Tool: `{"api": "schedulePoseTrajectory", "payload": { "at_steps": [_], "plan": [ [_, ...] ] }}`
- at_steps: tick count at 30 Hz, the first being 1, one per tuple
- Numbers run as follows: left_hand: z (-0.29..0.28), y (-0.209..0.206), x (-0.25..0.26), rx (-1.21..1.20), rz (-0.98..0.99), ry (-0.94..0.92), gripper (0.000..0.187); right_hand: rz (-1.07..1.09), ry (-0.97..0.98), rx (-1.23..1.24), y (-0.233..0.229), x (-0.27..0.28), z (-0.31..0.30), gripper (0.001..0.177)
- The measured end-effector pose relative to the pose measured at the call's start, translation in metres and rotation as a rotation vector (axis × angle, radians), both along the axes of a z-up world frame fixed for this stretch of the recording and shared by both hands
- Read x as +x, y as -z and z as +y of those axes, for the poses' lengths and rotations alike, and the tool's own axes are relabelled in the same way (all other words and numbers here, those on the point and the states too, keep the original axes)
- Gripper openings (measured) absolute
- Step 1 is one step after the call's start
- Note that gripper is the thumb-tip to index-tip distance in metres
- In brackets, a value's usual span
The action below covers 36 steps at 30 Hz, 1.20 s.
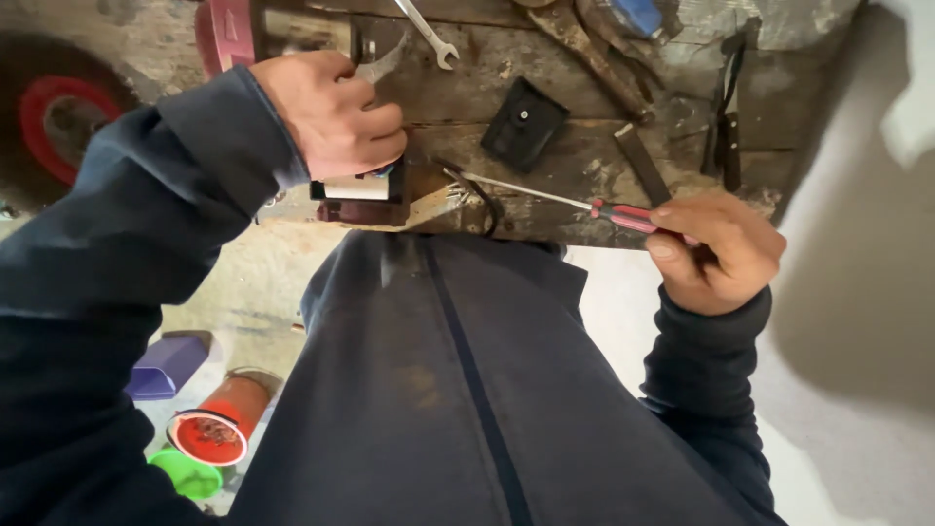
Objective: The person uses a screwdriver to remove a gasket from a cylindrical metal housing. They then place the housing on a workbench and use a screwdriver to unscrew and remove a small white electrical component from a black box.
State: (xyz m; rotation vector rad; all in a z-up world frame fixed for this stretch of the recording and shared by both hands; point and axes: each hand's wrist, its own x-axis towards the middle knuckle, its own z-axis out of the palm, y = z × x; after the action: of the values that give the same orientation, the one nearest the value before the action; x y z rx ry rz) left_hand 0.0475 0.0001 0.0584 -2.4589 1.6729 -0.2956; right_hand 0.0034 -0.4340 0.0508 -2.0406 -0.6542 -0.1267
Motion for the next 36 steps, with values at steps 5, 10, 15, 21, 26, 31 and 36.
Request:
{"api": "schedulePoseTrajectory", "payload": {
  "at_steps": [5,10,15,21,26,31,36],
  "plan": [
    [-0.001,-0.007,-0.004,-0.066,-0.033,-0.023,0.012,0.005,-0.042,0.023,0.001,-0.004,0.009,0.024],
    [-0.023,-0.037,-0.021,-0.47,0.156,-0.168,0.033,-0.019,0.104,0.08,0.008,-0.016,0.004,0.032],
    [-0.08,0.016,-0.089,-0.465,0.236,-0.273,0.014,-0.04,0.265,0.146,0.028,-0.028,-0.012,0.038],
    [-0.111,0.077,-0.112,-0.383,0.275,-0.43,0.013,-0.073,0.222,0.158,0.033,-0.027,-0.018,0.037],
    [-0.135,0.116,-0.115,-0.26,0.169,-0.551,0.017,0.023,0.16,0.459,0.023,-0.02,0.005,0.047],
    [-0.14,0.13,-0.113,-0.23,0.149,-0.598,0.02,-0.02,0.182,0.485,0.026,-0.019,0.006,0.048],
    [-0.122,0.102,-0.113,-0.345,0.202,-0.489,0.016,-0.072,0.223,0.478,0.016,-0.012,0.02,0.045]
  ]
}}
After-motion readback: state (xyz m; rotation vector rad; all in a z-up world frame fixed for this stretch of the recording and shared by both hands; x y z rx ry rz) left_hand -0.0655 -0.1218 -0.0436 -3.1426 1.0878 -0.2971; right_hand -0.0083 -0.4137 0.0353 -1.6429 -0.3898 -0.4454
